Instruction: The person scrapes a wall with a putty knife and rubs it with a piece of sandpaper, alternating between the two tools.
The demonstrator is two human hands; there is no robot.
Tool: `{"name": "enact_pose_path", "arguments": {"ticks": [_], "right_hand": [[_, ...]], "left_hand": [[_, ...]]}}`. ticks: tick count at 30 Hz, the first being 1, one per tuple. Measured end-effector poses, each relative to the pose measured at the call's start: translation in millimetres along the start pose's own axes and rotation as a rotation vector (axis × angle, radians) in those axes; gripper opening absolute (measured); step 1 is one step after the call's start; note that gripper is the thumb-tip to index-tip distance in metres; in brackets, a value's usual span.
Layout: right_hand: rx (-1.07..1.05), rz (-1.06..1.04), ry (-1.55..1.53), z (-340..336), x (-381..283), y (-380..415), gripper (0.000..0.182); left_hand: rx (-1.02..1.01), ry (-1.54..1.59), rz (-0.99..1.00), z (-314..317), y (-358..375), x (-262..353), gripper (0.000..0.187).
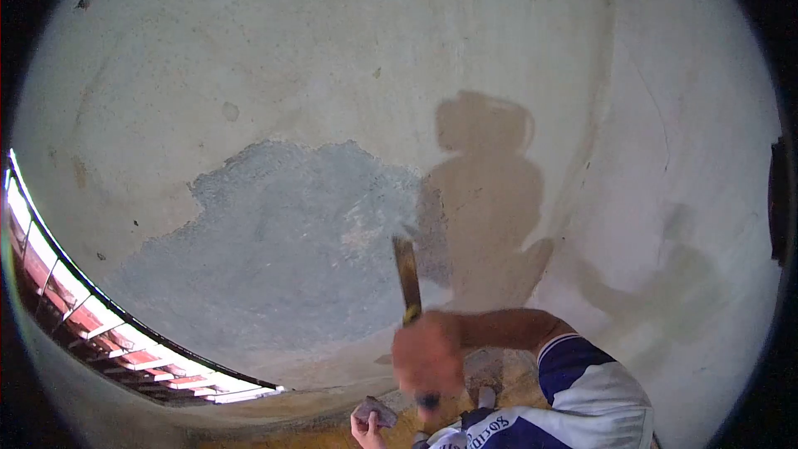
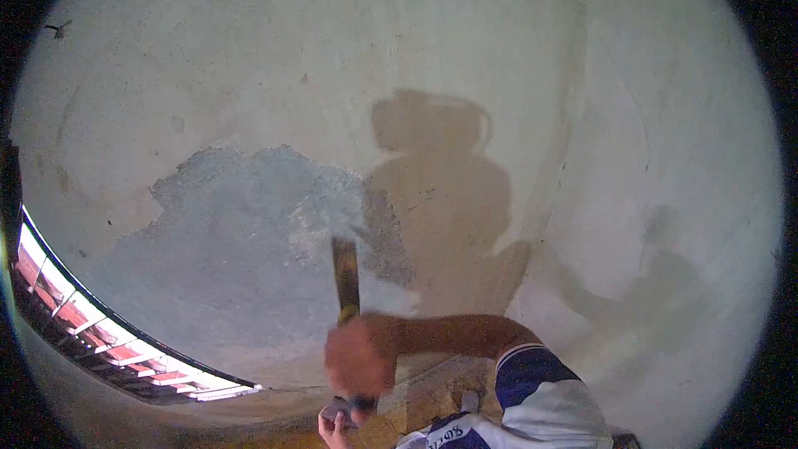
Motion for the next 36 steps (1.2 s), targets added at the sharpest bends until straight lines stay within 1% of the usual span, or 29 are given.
{"name": "enact_pose_path", "arguments": {"ticks": [1, 3, 4, 6, 7, 8, 10, 11, 13, 14, 16, 19, 21, 22, 23, 24, 26, 29, 31, 33, 34, 35, 36], "right_hand": [[0.046, -0.113, 0.052, -9.2, -21.2, -7.6, 0.023], [-0.003, -0.06, -0.029, -6.8, -2.3, 1.4, 0.029], [-0.026, -0.031, -0.07, -5.7, 7.3, 6.0, 0.033], [0.122, 0.045, 0.193, -41.3, 39.8, 1.1, 0.04], [0.073, -0.038, -0.019, -27.3, 31.9, 5.5, 0.041], [0.023, -0.115, -0.236, -5.6, 17.1, 10.3, 0.042], [-0.003, -0.277, -0.327, 7.4, -13.6, 24.7, 0.046], [0.025, -0.35, -0.213, -1.5, -34.7, 26.9, 0.047], [0.183, -0.247, -0.104, -29.8, 10.8, 25.1, 0.045], [0.255, -0.189, -0.054, -43.7, 33.9, 25.0, 0.045], [0.061, -0.095, 0.166, -38.8, 32.8, 12.1, 0.043], [0.212, -0.295, -0.19, -24.8, -19.7, 18.0, 0.042], [0.304, -0.352, -0.58, 0.8, 2.5, 40.8, 0.041], [0.348, -0.377, -0.777, -4.9, 18.2, 32.1, 0.04], [0.22, -0.22, -0.363, -11.9, 30.5, 33.2, 0.042], [0.072, -0.151, 0.089, -40.7, 41.2, 15.1, 0.043], [0.133, -0.075, 0.149, -43.4, 37.4, 4.7, 0.044], [0.14, -0.309, -0.354, -10.6, -22.0, 12.1, 0.044], [-0.035, -0.235, -0.64, 29.1, -21.9, 26.4, 0.035], [-0.057, -0.137, -0.452, 23.6, -4.2, 21.5, 0.033], [0.005, -0.076, -0.122, -16.1, 26.1, 5.9, 0.034], [0.062, -0.016, 0.21, -38.6, 43.1, -3.4, 0.036], [0.012, 0.001, 0.104, -33.1, 40.4, -5.3, 0.038]], "left_hand": [[0.021, 0.013, -0.011, 3.0, 3.4, 0.4, 0.033], [0.07, 0.029, -0.041, 2.4, 15.3, 6.2, 0.032], [0.088, 0.025, 0.006, 4.3, 19.6, 15.9, 0.032], [0.118, 0.022, 0.096, 13.6, 26.8, 33.6, 0.031], [0.116, 0.103, 0.089, 6.8, 26.5, 17.1, 0.032], [0.132, 0.062, 0.068, 4.5, 32.3, 17.8, 0.031], [0.156, -0.005, 0.044, 8.5, 32.8, 19.9, 0.031], [0.15, -0.012, 0.089, 10.7, 32.4, 19.6, 0.031], [0.139, -0.037, 0.173, 6.5, 31.7, 11.6, 0.031], [0.148, -0.02, 0.159, 4.1, 32.3, 3.3, 0.031], [0.167, 0.021, 0.13, 3.2, 32.6, -13.5, 0.031], [0.15, 0.092, 0.16, 7.0, 33.0, -22.5, 0.031], [0.123, 0.061, 0.147, 14.4, 34.7, -14.8, 0.031], [0.11, 0.044, 0.139, 17.7, 35.0, -10.7, 0.031], [0.116, 0.044, 0.133, 18.1, 36.0, -8.0, 0.031], [0.121, 0.046, 0.126, 19.8, 37.3, -5.8, 0.03], [0.125, 0.058, 0.11, 23.2, 37.8, 1.8, 0.03], [0.13, 0.087, 0.11, 25.7, 41.1, 18.6, 0.032], [0.142, 0.099, 0.129, 23.0, 44.0, 22.6, 0.032], [0.155, 0.106, 0.1, 15.3, 40.3, 17.2, 0.032], [0.163, 0.107, 0.08, 9.0, 42.1, 15.0, 0.032], [0.152, 0.098, 0.063, 4.6, 45.8, 14.8, 0.033], [0.138, 0.092, 0.056, 2.0, 42.9, 16.9, 0.033]]}}
Point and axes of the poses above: each hand's wrist, its own y-axis away from the middle knuckle, its own z-axis out of the palm, x = y × z, the point moved 10 cm from there along -y, towards the middle knuckle, and after that the axes turned 7 degrees about z, right-handed, at the moved point
